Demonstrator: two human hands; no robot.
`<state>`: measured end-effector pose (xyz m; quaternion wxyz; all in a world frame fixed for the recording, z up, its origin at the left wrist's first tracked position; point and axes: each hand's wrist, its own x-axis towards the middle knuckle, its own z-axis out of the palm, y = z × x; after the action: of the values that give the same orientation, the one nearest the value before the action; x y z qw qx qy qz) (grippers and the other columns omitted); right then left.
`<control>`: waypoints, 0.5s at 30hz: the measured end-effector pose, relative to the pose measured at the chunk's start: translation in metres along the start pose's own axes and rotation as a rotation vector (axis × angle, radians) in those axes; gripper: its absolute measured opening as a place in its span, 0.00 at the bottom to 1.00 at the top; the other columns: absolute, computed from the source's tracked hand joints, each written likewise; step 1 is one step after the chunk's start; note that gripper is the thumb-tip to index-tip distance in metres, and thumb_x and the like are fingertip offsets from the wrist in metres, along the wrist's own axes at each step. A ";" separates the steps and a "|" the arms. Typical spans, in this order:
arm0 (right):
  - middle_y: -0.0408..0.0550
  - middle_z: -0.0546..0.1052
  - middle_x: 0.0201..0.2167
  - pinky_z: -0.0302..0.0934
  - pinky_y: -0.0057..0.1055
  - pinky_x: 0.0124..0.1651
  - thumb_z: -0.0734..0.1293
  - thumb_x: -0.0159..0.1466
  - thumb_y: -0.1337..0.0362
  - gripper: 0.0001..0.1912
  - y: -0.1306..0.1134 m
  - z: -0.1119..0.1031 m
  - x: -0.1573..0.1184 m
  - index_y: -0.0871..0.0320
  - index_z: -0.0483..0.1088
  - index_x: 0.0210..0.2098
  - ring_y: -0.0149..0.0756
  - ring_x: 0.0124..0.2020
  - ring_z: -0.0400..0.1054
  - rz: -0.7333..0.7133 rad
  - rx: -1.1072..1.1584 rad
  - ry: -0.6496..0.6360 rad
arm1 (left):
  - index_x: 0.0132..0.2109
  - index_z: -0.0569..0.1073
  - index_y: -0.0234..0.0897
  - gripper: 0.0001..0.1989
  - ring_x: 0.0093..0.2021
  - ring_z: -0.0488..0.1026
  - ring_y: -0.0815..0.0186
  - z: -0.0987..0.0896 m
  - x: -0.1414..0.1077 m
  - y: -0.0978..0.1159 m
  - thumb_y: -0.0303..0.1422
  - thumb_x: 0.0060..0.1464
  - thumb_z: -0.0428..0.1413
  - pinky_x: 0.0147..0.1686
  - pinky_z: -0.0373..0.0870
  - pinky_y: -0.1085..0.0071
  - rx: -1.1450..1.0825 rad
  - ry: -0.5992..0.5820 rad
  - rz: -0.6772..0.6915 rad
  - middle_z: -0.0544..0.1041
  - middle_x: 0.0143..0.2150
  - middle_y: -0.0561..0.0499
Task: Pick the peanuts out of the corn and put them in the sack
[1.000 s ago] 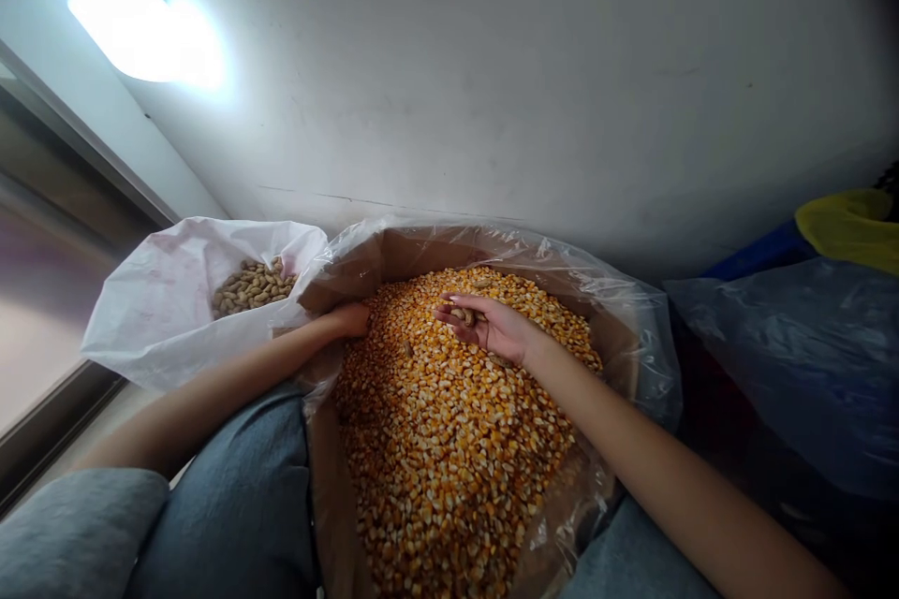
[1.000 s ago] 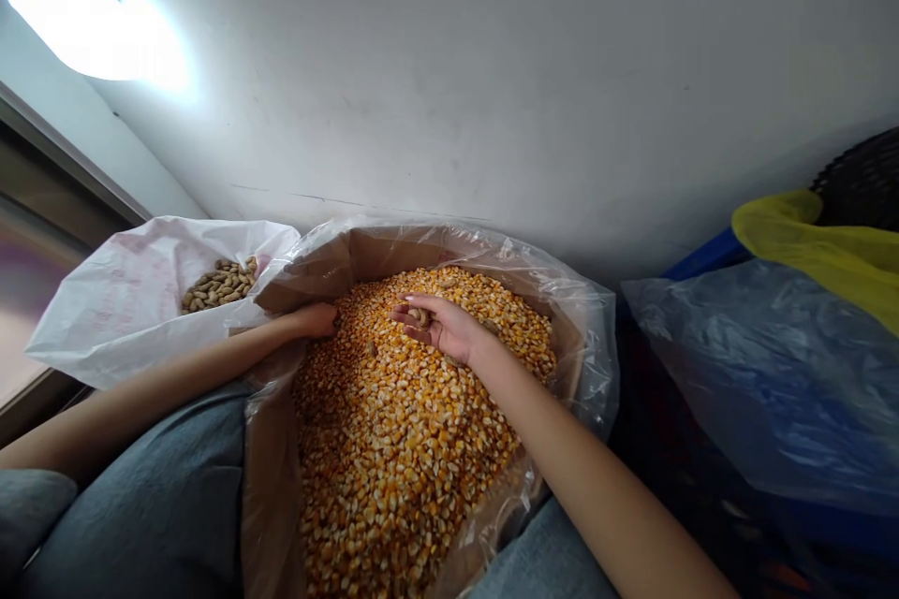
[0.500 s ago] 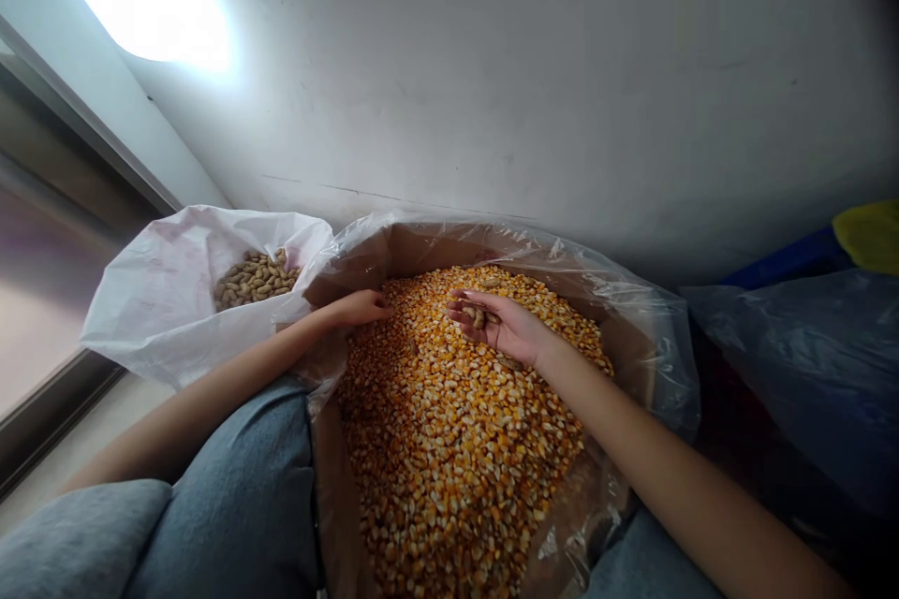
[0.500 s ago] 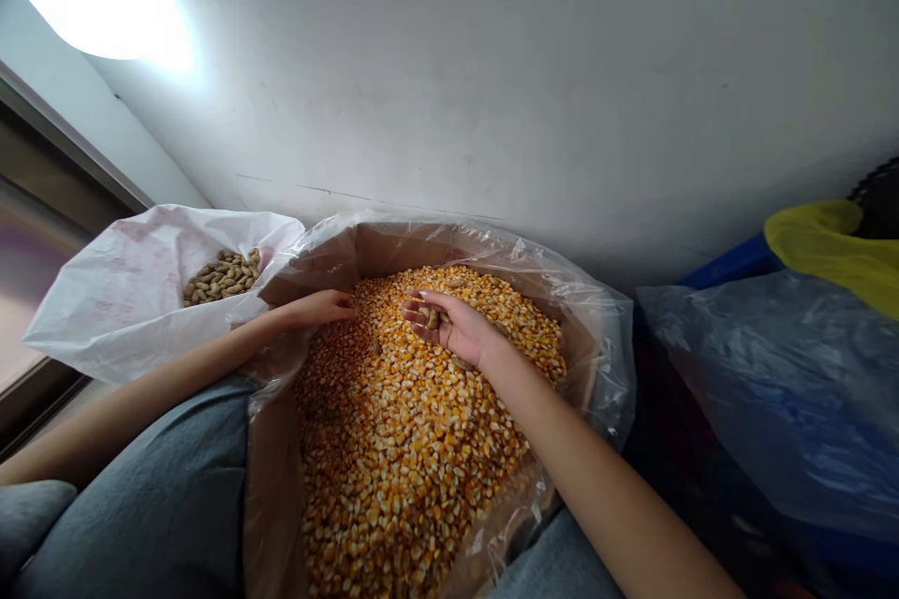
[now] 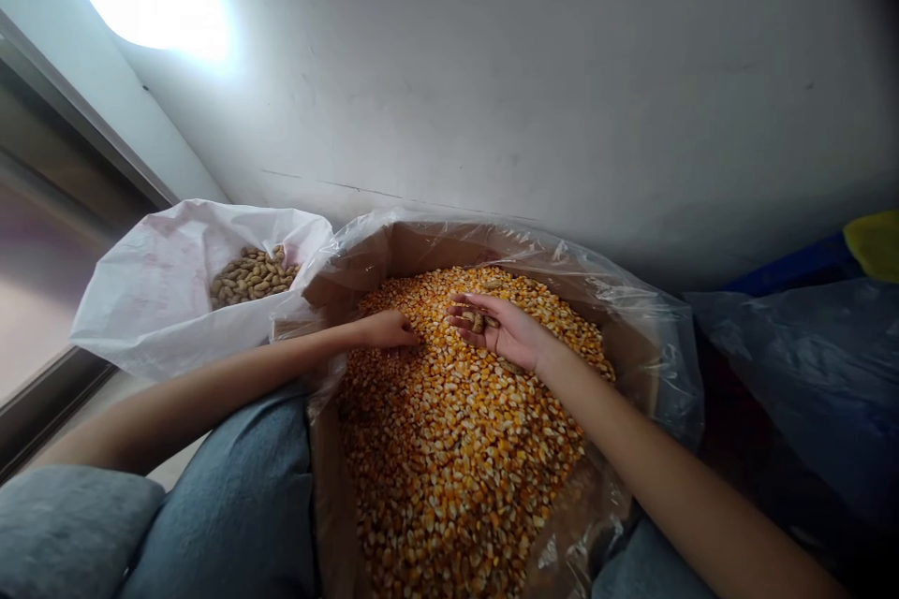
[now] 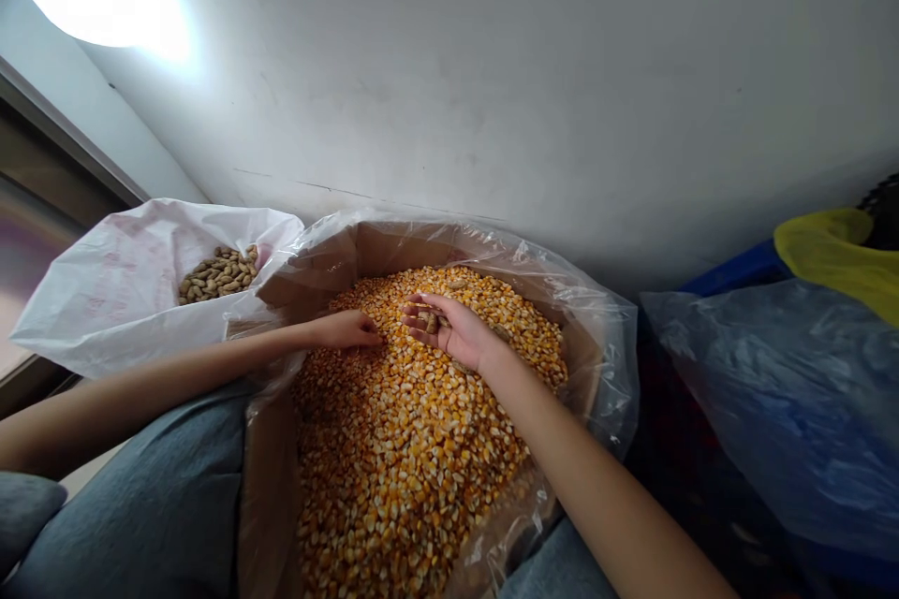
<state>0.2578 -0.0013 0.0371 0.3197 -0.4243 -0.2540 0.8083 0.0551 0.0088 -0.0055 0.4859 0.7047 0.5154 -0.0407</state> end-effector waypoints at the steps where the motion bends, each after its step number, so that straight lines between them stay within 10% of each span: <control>1: 0.52 0.74 0.30 0.66 0.26 0.32 0.56 0.58 0.70 0.09 0.000 0.000 0.000 0.64 0.66 0.34 0.30 0.29 0.69 0.005 0.001 -0.004 | 0.26 0.67 0.31 0.18 0.16 0.62 0.74 -0.005 -0.004 0.005 0.44 0.45 0.48 0.17 0.60 0.78 -0.090 0.029 0.043 0.66 0.18 0.54; 6: 0.52 0.74 0.30 0.65 0.28 0.33 0.55 0.60 0.65 0.11 0.007 0.005 0.003 0.64 0.66 0.35 0.31 0.30 0.70 0.087 -0.008 -0.071 | 0.39 0.64 0.33 0.17 0.19 0.62 0.76 -0.020 -0.026 0.034 0.43 0.47 0.49 0.21 0.63 0.78 -0.455 0.081 0.316 0.64 0.23 0.56; 15: 0.46 0.73 0.25 0.62 0.19 0.21 0.59 0.57 0.66 0.07 0.013 0.005 0.007 0.63 0.66 0.34 0.24 0.21 0.67 0.129 0.002 -0.134 | 0.54 0.56 0.37 0.23 0.24 0.65 0.77 -0.024 -0.039 0.038 0.33 0.50 0.49 0.26 0.66 0.75 -0.449 0.056 0.462 0.69 0.41 0.46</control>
<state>0.2464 -0.0055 0.0268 0.2498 -0.3844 -0.2463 0.8540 0.0556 -0.0003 0.0529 0.6110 0.6793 0.3510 0.2049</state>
